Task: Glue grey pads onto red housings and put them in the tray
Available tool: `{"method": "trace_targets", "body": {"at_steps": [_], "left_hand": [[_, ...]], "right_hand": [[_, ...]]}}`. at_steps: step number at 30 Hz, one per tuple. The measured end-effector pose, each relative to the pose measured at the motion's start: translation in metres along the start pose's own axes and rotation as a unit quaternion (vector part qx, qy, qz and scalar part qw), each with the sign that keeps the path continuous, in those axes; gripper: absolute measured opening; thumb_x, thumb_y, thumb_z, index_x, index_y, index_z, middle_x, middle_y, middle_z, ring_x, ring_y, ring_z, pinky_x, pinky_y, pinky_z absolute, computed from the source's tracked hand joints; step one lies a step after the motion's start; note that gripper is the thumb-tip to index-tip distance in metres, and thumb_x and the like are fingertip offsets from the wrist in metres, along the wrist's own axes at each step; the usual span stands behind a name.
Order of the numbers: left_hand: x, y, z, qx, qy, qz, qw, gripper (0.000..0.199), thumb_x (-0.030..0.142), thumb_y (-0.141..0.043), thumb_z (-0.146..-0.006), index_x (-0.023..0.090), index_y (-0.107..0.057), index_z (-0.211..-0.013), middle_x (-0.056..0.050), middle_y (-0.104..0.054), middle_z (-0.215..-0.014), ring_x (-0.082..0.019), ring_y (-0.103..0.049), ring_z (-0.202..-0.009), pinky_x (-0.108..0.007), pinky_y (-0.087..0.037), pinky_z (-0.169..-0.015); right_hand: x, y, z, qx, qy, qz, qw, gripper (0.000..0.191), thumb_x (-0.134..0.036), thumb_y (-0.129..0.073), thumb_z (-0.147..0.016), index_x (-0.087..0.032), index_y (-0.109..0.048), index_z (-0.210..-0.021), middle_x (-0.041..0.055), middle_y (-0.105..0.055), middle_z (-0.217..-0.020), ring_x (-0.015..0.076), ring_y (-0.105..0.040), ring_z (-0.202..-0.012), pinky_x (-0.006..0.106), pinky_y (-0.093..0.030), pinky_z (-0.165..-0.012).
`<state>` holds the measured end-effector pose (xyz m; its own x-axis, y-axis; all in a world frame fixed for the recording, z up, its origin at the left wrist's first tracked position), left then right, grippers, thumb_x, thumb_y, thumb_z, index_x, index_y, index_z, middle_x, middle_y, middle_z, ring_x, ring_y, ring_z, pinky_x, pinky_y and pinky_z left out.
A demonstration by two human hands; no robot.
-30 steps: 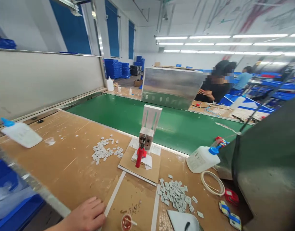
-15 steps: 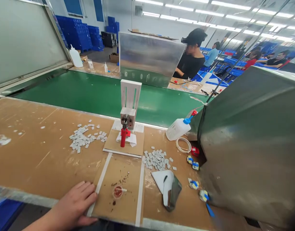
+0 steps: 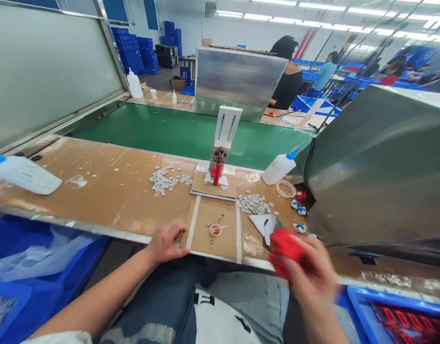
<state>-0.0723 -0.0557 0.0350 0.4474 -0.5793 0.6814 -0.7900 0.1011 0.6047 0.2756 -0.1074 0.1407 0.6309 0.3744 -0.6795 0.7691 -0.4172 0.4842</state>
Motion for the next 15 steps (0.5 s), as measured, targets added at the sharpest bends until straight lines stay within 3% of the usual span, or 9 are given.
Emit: {"method": "trace_targets", "body": {"at_steps": [2,4,5,7,9,11,13,15], "left_hand": [[-0.015,0.013,0.000,0.081,0.096,0.191,0.973,0.070,0.079,-0.056,-0.093,0.021,-0.054,-0.131,-0.009,-0.068,-0.104,-0.020,-0.066,-0.078,-0.030,-0.050,-0.064],[-0.032,0.022,0.000,0.131,0.187,0.328,0.917,0.078,0.081,-0.055,-0.093,0.022,-0.047,-0.143,-0.012,-0.069,-0.113,-0.020,-0.069,-0.078,-0.029,-0.053,-0.059],[-0.041,0.027,0.002,0.148,0.230,0.354,0.894,0.078,0.079,-0.060,-0.091,0.022,-0.049,-0.143,-0.010,-0.070,-0.107,-0.018,-0.068,-0.072,-0.027,-0.052,-0.055],[-0.062,0.050,0.012,0.216,0.301,0.338,0.865,0.074,0.071,-0.077,-0.082,0.019,-0.057,-0.131,-0.004,-0.069,-0.090,-0.012,-0.060,-0.056,-0.022,-0.046,-0.046],[-0.080,0.083,0.030,0.318,0.332,0.301,0.836,0.068,0.064,-0.086,-0.074,0.018,-0.061,-0.116,-0.001,-0.069,-0.083,-0.008,-0.053,-0.048,-0.019,-0.038,-0.040],[-0.088,0.110,0.047,0.389,0.323,0.301,0.809,0.062,0.061,-0.086,-0.072,0.018,-0.061,-0.109,-0.001,-0.070,-0.085,-0.008,-0.052,-0.048,-0.018,-0.037,-0.040],[-0.089,0.122,0.055,0.397,0.304,0.346,0.794,0.055,0.059,-0.081,-0.078,0.019,-0.061,-0.109,-0.002,-0.070,-0.083,-0.009,-0.052,-0.050,-0.019,-0.038,-0.042],[-0.081,0.120,0.051,0.363,0.288,0.414,0.784,0.049,0.059,-0.072,-0.086,0.019,-0.063,-0.111,-0.003,-0.069,-0.083,-0.011,-0.053,-0.054,-0.022,-0.042,-0.045]], "right_hand": [[-0.033,-0.103,-0.017,-0.161,0.090,-0.018,0.983,0.033,-0.041,-0.069,-0.098,-0.043,-0.071,-0.130,0.0122,-0.064,-0.110,0.0311,-0.068,-0.095,0.048,-0.059,-0.078],[-0.068,-0.200,-0.025,-0.305,0.163,0.011,0.938,0.031,-0.043,-0.065,-0.101,-0.033,-0.071,-0.130,0.0121,-0.061,-0.114,0.0264,-0.068,-0.095,0.040,-0.057,-0.080],[-0.082,-0.238,-0.027,-0.351,0.191,0.039,0.916,0.032,-0.044,-0.063,-0.103,-0.030,-0.071,-0.130,0.0120,-0.060,-0.117,0.0246,-0.068,-0.095,0.036,-0.056,-0.079],[-0.099,-0.292,-0.030,-0.400,0.208,0.101,0.887,0.036,-0.045,-0.058,-0.106,-0.027,-0.067,-0.135,0.0119,-0.059,-0.123,0.0227,-0.068,-0.095,0.032,-0.053,-0.077],[-0.102,-0.323,-0.031,-0.418,0.202,0.154,0.872,0.036,-0.045,-0.053,-0.108,-0.025,-0.066,-0.136,0.0125,-0.059,-0.126,0.0227,-0.068,-0.095,0.031,-0.051,-0.076],[-0.102,-0.340,-0.029,-0.422,0.199,0.187,0.864,0.036,-0.044,-0.048,-0.110,-0.025,-0.067,-0.134,0.0135,-0.059,-0.129,0.0238,-0.068,-0.097,0.032,-0.050,-0.077],[-0.104,-0.350,-0.026,-0.417,0.210,0.202,0.861,0.040,-0.046,-0.043,-0.111,-0.025,-0.067,-0.135,0.0152,-0.059,-0.131,0.0268,-0.067,-0.105,0.035,-0.050,-0.084],[-0.109,-0.356,-0.025,-0.412,0.218,0.208,0.860,0.045,-0.049,-0.040,-0.112,-0.026,-0.066,-0.140,0.0175,-0.060,-0.134,0.0310,-0.064,-0.116,0.041,-0.049,-0.095]]}}
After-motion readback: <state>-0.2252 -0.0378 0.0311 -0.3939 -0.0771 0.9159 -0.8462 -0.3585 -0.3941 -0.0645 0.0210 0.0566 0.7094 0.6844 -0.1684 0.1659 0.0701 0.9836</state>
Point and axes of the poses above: each hand's wrist, its own z-axis away from the middle knuckle, its own y-axis out of the back of the hand, x = y × z, the point moved 8 cm from there along -z, towards the middle knuckle
